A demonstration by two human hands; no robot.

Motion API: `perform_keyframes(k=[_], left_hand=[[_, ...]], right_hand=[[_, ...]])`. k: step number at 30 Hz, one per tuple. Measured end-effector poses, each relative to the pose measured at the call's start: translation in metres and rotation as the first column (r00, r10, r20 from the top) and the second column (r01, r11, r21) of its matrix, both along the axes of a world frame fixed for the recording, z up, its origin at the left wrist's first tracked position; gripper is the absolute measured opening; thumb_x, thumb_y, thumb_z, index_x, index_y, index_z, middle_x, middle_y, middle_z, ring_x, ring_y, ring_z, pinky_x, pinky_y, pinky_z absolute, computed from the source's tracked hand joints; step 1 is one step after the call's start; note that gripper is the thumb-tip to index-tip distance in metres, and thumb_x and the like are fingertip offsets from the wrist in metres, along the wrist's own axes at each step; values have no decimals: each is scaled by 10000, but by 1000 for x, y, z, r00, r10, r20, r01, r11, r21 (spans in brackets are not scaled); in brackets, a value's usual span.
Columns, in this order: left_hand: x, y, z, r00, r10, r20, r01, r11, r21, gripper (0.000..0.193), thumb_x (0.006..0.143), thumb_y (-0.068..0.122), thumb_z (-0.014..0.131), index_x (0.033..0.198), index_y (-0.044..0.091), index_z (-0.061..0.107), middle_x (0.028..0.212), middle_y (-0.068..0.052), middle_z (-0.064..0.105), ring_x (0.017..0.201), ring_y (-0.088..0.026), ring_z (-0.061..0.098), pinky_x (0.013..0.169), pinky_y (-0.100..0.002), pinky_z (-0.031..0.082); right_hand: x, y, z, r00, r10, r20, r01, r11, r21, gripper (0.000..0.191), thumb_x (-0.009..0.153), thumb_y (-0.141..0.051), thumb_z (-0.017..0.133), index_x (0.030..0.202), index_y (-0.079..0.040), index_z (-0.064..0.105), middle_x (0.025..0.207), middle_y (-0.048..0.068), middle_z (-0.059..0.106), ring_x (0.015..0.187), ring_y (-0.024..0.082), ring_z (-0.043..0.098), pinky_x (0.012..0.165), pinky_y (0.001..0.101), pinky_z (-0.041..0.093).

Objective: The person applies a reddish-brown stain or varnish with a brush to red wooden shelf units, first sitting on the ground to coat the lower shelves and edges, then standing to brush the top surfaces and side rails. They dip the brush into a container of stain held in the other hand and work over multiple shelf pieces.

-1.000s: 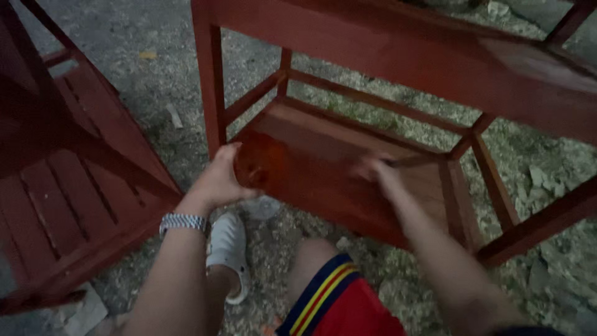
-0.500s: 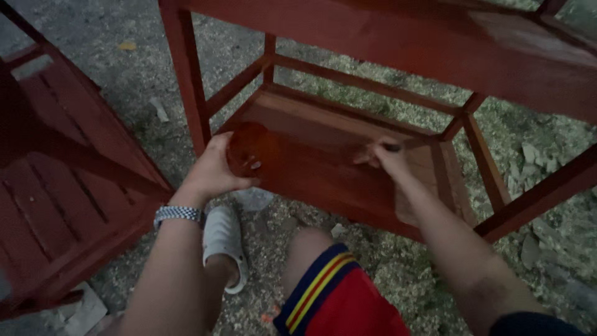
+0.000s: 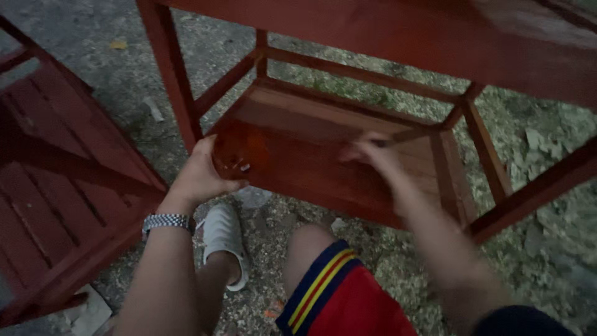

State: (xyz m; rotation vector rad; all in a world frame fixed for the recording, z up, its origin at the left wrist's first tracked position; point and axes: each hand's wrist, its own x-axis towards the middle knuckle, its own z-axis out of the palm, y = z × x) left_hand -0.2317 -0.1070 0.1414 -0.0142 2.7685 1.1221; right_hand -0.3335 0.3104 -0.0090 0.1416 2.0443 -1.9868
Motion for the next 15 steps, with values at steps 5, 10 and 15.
perform_keyframes(k=[5,10,15], left_hand=[[5,10,5,999,-37,-3,37,999,6,1101,536,278,966,1479,72,439,1479,-146,473,1380,-309,496,1154,-417,429],[1,31,4,997,-64,-49,66,997,41,1117,526,285,956,1485,68,427,1477,-149,469,1365,-313,509,1144,-416,449],[-2,59,-3,990,-135,-36,135,991,-3,1184,537,263,1000,1516,58,365,1486,-164,429,1377,-333,456,1152,-432,402]], right_hand=[[15,49,-4,946,80,-316,-68,997,49,180,1000,-118,634,835,-48,628,823,96,703,728,213,708,665,392,615],[-35,-61,-7,987,80,-142,-53,982,181,105,977,-138,649,911,-57,656,869,117,720,773,185,721,687,343,611],[0,32,25,1000,14,4,-14,999,38,50,958,-94,638,942,-49,653,861,93,719,754,208,737,675,360,617]])
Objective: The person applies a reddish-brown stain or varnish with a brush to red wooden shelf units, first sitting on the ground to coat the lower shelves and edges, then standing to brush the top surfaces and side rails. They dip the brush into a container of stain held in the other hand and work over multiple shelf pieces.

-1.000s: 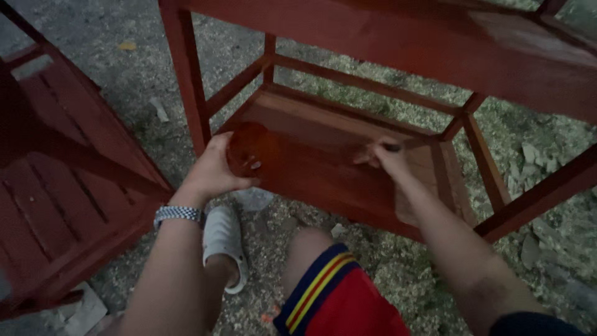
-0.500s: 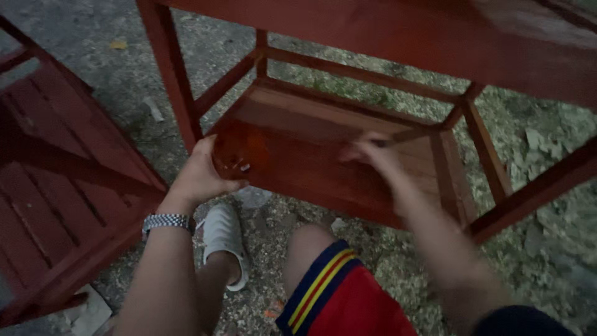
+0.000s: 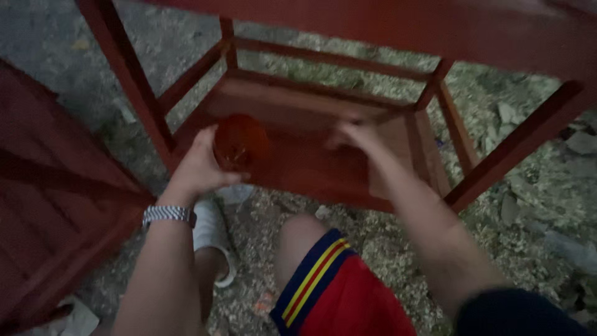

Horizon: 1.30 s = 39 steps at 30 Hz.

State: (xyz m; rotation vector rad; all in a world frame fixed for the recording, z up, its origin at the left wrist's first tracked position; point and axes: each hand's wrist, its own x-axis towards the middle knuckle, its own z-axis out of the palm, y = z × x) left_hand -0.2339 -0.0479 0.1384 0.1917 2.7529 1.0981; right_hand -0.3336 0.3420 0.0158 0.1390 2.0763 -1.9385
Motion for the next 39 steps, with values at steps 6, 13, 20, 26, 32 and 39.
perform_keyframes(k=[6,13,20,26,32,39], left_hand=[[4,0,1,999,18,44,-19,1000,20,1162,525,271,978,1502,70,381,1501,-147,426,1376,-300,490,1173,-391,432],[5,20,-10,997,-43,63,42,999,21,1152,547,284,987,1509,111,379,1509,-134,411,1395,-334,438,1171,-434,390],[-1,33,-9,998,-55,37,52,995,82,1150,541,279,971,1504,92,371,1508,-149,413,1385,-322,473,1165,-420,421],[-3,65,-9,998,-57,24,55,994,96,1146,518,256,986,1492,91,406,1496,-136,430,1373,-309,483,1146,-416,431],[-10,93,-9,994,-108,-5,108,987,121,1098,523,231,978,1472,74,447,1456,-139,481,1364,-306,507,1158,-410,431],[-13,92,1,995,-102,-9,103,989,104,1058,570,242,990,1458,78,438,1460,-154,438,1349,-318,481,1146,-419,416]], right_hand=[[24,25,-16,988,-86,-131,86,996,-3,113,975,-113,647,878,-56,650,827,65,686,742,185,687,663,364,582],[-10,-46,-28,981,0,-193,32,986,161,138,997,-180,635,957,-52,667,827,60,711,738,186,671,613,332,524],[77,76,40,953,-282,110,283,959,10,256,966,-139,538,1140,-40,697,981,169,723,804,336,726,667,497,627],[19,-54,-26,941,-144,-307,216,952,216,132,957,-160,677,879,-54,687,845,114,689,747,182,635,660,335,541],[74,44,-13,912,-344,-221,387,901,195,200,870,-178,732,1026,-64,681,839,87,741,754,178,708,658,340,563],[130,52,-4,758,-453,-470,554,826,98,49,845,-94,659,861,-71,619,744,7,606,705,119,602,602,294,502]])
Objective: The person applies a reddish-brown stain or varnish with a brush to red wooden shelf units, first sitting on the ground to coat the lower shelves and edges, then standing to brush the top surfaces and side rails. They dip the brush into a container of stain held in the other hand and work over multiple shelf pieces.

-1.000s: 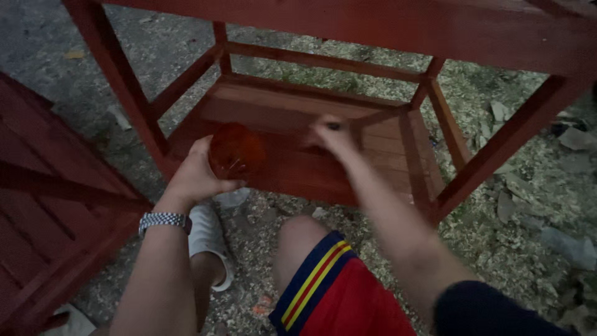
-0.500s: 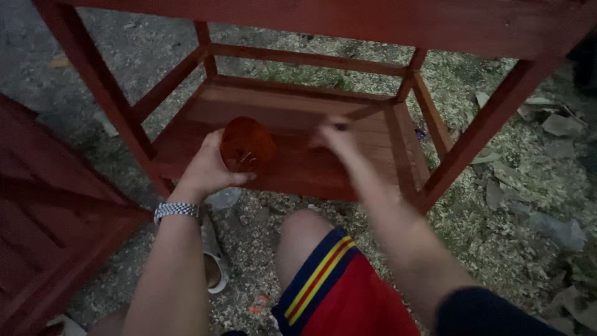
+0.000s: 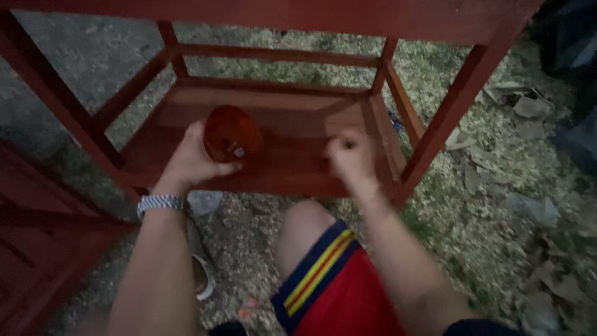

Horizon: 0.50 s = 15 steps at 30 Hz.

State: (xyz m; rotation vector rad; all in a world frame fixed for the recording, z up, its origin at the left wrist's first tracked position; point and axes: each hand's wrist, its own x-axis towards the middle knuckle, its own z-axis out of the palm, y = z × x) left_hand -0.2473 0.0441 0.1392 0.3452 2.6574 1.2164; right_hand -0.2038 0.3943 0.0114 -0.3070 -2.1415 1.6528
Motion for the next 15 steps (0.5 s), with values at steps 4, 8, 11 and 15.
perform_keyframes(k=[4,8,11,15], left_hand=[[6,13,0,997,55,61,-53,998,-38,1020,552,251,980,1427,90,479,1462,-121,478,1361,-290,505,1157,-421,433],[9,21,7,1000,8,-8,-8,1000,7,1047,552,236,985,1458,105,477,1501,-120,447,1391,-307,452,1160,-441,398],[6,20,12,1000,13,-25,-13,1000,-13,1052,550,244,983,1464,112,479,1501,-124,451,1394,-311,459,1171,-438,404],[6,12,7,998,56,19,-56,998,17,1141,509,290,973,1488,105,419,1502,-128,440,1382,-298,482,1163,-415,424]], right_hand=[[-48,-103,-36,989,134,-58,-128,987,97,136,854,-67,691,816,-13,573,729,30,558,715,123,538,645,318,488],[-28,-51,-16,991,107,81,-116,986,120,117,874,-107,693,818,-8,667,699,53,618,701,103,551,621,322,488],[20,32,24,994,-97,-46,105,959,265,152,825,-137,737,909,-11,729,838,83,746,781,200,705,672,357,568],[50,29,46,969,-164,-184,246,693,678,137,828,-149,739,799,-29,681,826,207,689,723,350,679,666,433,552]])
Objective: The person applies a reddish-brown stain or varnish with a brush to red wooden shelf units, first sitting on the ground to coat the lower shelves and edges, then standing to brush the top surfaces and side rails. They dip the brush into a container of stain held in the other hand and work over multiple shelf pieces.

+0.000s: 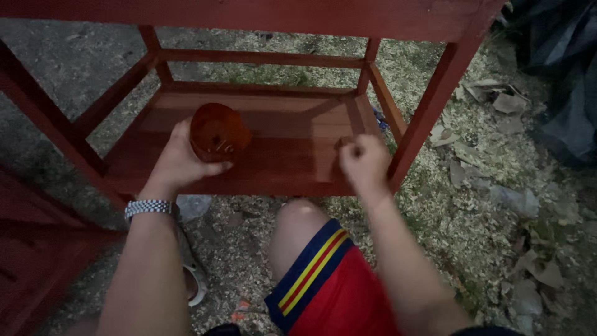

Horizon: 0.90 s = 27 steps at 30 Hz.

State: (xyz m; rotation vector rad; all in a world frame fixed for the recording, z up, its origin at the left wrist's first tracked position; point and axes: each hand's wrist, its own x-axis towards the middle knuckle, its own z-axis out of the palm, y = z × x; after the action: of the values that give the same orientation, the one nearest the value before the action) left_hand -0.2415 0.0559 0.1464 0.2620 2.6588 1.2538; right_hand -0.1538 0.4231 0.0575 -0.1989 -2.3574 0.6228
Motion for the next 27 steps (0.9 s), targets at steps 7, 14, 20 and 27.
perform_keyframes(k=[7,14,20,27], left_hand=[[1,-21,-15,992,-1,-124,-9,996,-88,1146,523,300,999,1493,70,436,1489,-174,450,1389,-337,458,1167,-440,402],[-8,-82,32,974,-149,-170,137,987,-82,1041,564,248,964,1454,67,454,1433,-157,546,1342,-310,551,1126,-421,464],[-1,-128,25,996,-77,-39,66,970,-234,1054,552,164,966,1462,81,441,1418,-153,561,1330,-302,545,1128,-442,455],[3,-139,22,996,21,86,8,945,-328,1103,532,240,987,1474,117,426,1456,-144,513,1330,-316,521,1108,-437,447]], right_hand=[[-55,-153,-26,904,425,50,-386,860,-334,141,859,-149,711,843,-27,640,878,147,668,818,317,671,696,422,546],[19,13,9,934,237,269,-65,849,-525,60,879,-96,695,897,-40,681,734,13,666,631,135,657,534,309,546],[10,-59,-13,930,367,34,-313,836,-451,156,868,-48,671,741,-37,580,720,83,568,671,200,574,610,361,473],[-84,-160,-47,768,634,91,-500,682,-534,115,897,-33,644,784,-46,625,726,34,582,722,143,558,621,329,460]])
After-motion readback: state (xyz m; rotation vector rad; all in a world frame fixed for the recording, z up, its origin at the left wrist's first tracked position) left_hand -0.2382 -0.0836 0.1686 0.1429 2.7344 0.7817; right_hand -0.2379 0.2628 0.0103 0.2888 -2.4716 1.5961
